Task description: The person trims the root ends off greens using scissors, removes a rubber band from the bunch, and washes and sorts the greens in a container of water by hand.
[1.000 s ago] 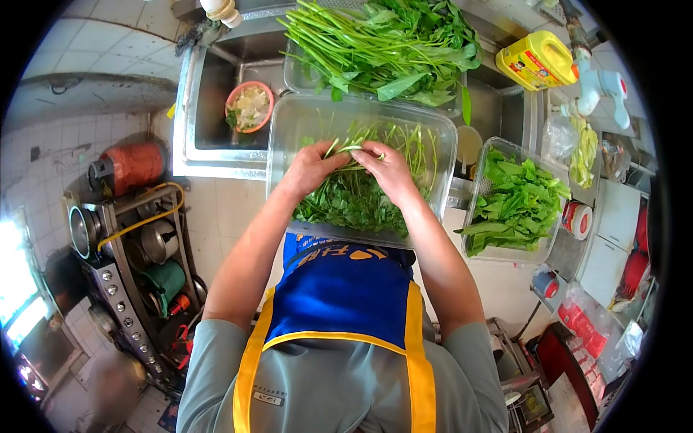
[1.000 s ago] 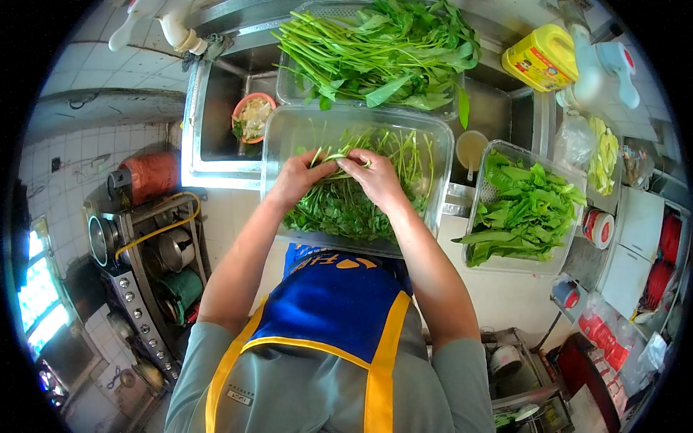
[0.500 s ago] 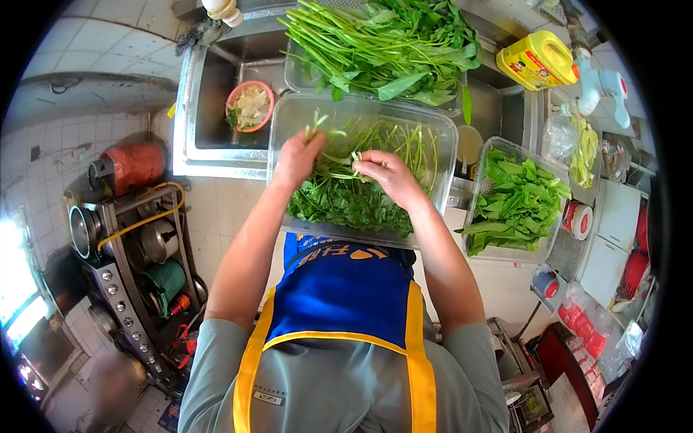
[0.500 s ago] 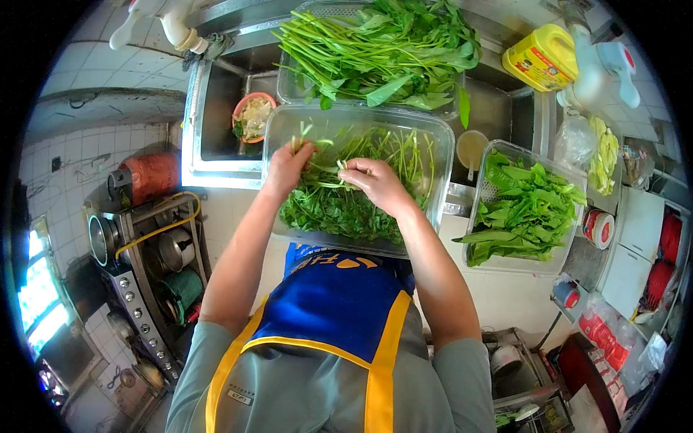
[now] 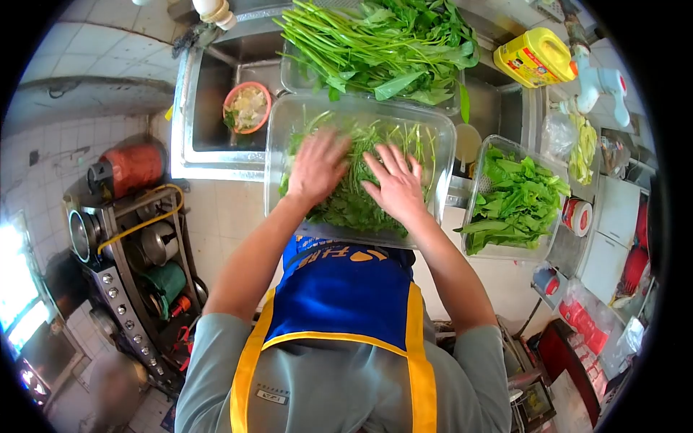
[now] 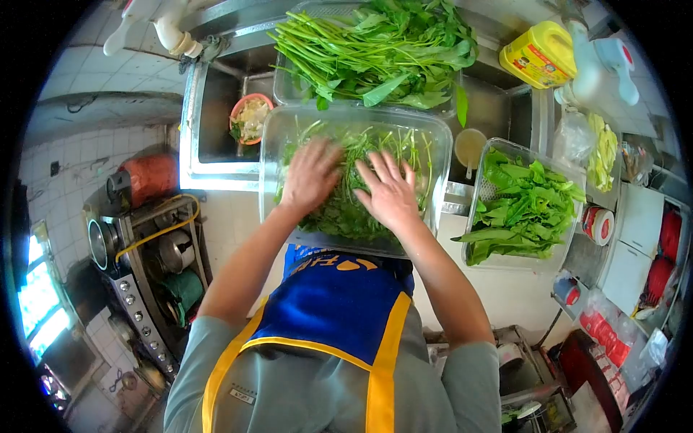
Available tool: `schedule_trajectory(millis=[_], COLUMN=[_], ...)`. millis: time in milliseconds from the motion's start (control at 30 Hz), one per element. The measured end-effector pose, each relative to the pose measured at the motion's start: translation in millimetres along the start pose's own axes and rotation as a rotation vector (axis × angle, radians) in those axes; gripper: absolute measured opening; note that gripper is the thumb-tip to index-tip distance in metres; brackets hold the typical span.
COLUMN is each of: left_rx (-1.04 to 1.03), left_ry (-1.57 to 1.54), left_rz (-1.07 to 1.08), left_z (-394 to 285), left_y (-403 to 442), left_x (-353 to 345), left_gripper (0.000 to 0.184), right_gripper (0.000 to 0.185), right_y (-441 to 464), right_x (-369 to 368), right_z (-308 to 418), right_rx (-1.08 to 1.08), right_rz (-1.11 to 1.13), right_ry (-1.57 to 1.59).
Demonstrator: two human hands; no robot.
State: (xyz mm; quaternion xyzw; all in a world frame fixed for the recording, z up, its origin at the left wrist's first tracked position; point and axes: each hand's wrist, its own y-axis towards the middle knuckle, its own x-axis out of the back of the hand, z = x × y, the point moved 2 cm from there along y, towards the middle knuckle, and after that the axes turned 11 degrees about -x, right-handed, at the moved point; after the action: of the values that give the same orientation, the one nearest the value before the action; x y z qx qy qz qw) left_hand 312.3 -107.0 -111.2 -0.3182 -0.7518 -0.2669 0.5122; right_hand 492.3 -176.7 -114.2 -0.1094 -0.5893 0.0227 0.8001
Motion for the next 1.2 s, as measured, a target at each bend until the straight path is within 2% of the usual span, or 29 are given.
schedule_trajectory(millis=[33, 100, 167, 200, 267, 300, 333, 367, 400, 433, 467, 500, 533, 600, 633, 667, 700, 733, 800, 833, 933, 967, 1000, 1033, 1100, 1133, 1167, 1200], left_rx=[0.434, 0.155, -0.127, 0.044, 0.386, 0.286, 0.181, 0.068, -0.045, 0.182, 0.225, 0.269, 0.317, 0.106, 0.002, -0.094, -0.005, 0.044, 0.141, -0.053, 0.197, 0.300, 0.153, 0.015, -0.202, -0.083, 0.034, 0.158], left_ry=[-0.192, -0.121, -0.081, -0.065, -0.041, 0.068, 0.064, 0.068, 0.070, -0.100, -0.114, -0.130, -0.146, -0.011, 0.037, 0.091, 0.145, 0.140, 0.117, 0.108, -0.083, -0.076, -0.071, -0.061, 0.012, 0.016, 0.019, 0.019], left_rz=[0.155, 0.059, -0.037, -0.006, 0.065, -0.090, -0.038, 0.003, 0.050, -0.018, -0.075, -0.129, -0.180, -0.118, -0.063, -0.016, 0.101, 0.074, 0.020, 0.105, 0.173, 0.041, 0.056, 0.068, 0.142, 0.088, 0.031, -0.026], left_z=[7, -5, -8, -3, 6, 2, -2, -2, -6, 3, 1, -4, -11, -22, -22, -20, -7, -7, -14, -24, -10, -8, -14, -19, -16, -12, -8, -7], left_y=[3, -3, -8, -5, -4, -8, -13, -12, -8, -8, -3, 0, 2, 5, 4, 3, 3, 3, 5, 5, 9, 5, 3, -1, 2, 3, 6, 6], left_x=[2, -5, -13, -9, -5, -19, -26, -32, -27, -18, -13, -11, -5, -1, -4, -7, -9, -13, -21, -20, -3, -12, -16, -18, -17, -15, -15, -15], left_gripper=[0.052, 0.050, 0.049, 0.049, 0.049, 0.048, 0.047, 0.047, 0.046, 0.046, 0.046, 0.047, 0.047, 0.048, 0.047, 0.047, 0.046, 0.046, 0.046, 0.048, 0.052, 0.053, 0.053, 0.053, 0.052, 0.051, 0.050, 0.049], right_gripper=[0.064, 0.066, 0.068, 0.069, 0.067, 0.066, 0.065, 0.063, 0.063, 0.062, 0.062, 0.061, 0.061, 0.061, 0.058, 0.058, 0.058, 0.058, 0.064, 0.065, 0.066, 0.065, 0.065, 0.065, 0.065, 0.065, 0.065, 0.064], right_y=[3, 3, 4, 4, 8, 7, 6, 2, 4, 4, 6, 5, 2, -2, 0, 1, 2, 0, -1, 0, 8, 9, 8, 9, 10, 7, 8, 7], right_x=[-1, -11, -7, -6, -14, -21, -21, -16, -11, -6, -4, -11, -3, 15, 18, 13, 8, 4, -5, -14, -18, -17, -16, -17, -5, -1, -12, -9], right_z=[-3, 2, 5, 6, 4, 2, 3, 1, -3, -6, -9, -5, -3, 0, -3, -5, -4, -5, -13, -11, -12, -15, -15, -4, -1, -2, -14, -11], right_rx=[-0.099, -0.244, -0.132, -0.082, -0.153, -0.185, -0.213, -0.092, -0.152, -0.211, -0.271, -0.155, -0.081, 0.064, -0.084, -0.054, -0.028, -0.019, -0.136, -0.154, -0.281, -0.344, -0.393, -0.321, -0.178, -0.112, -0.259, -0.245], right_rz=[-0.019, -0.014, 0.126, 0.196, 0.121, 0.093, 0.060, 0.105, 0.085, 0.070, 0.052, -0.124, -0.132, -0.151, -0.255, -0.222, -0.189, -0.158, -0.073, -0.077, -0.085, -0.083, -0.075, -0.070, 0.083, 0.161, 0.051, 0.053], right_ry=[-0.008, -0.032, -0.109, -0.146, -0.098, -0.079, -0.059, 0.006, 0.024, 0.041, 0.056, 0.037, 0.069, 0.137, 0.184, 0.133, 0.086, 0.041, 0.003, -0.037, 0.029, 0.077, 0.122, -0.013, -0.007, -0.004, 0.004, -0.004])
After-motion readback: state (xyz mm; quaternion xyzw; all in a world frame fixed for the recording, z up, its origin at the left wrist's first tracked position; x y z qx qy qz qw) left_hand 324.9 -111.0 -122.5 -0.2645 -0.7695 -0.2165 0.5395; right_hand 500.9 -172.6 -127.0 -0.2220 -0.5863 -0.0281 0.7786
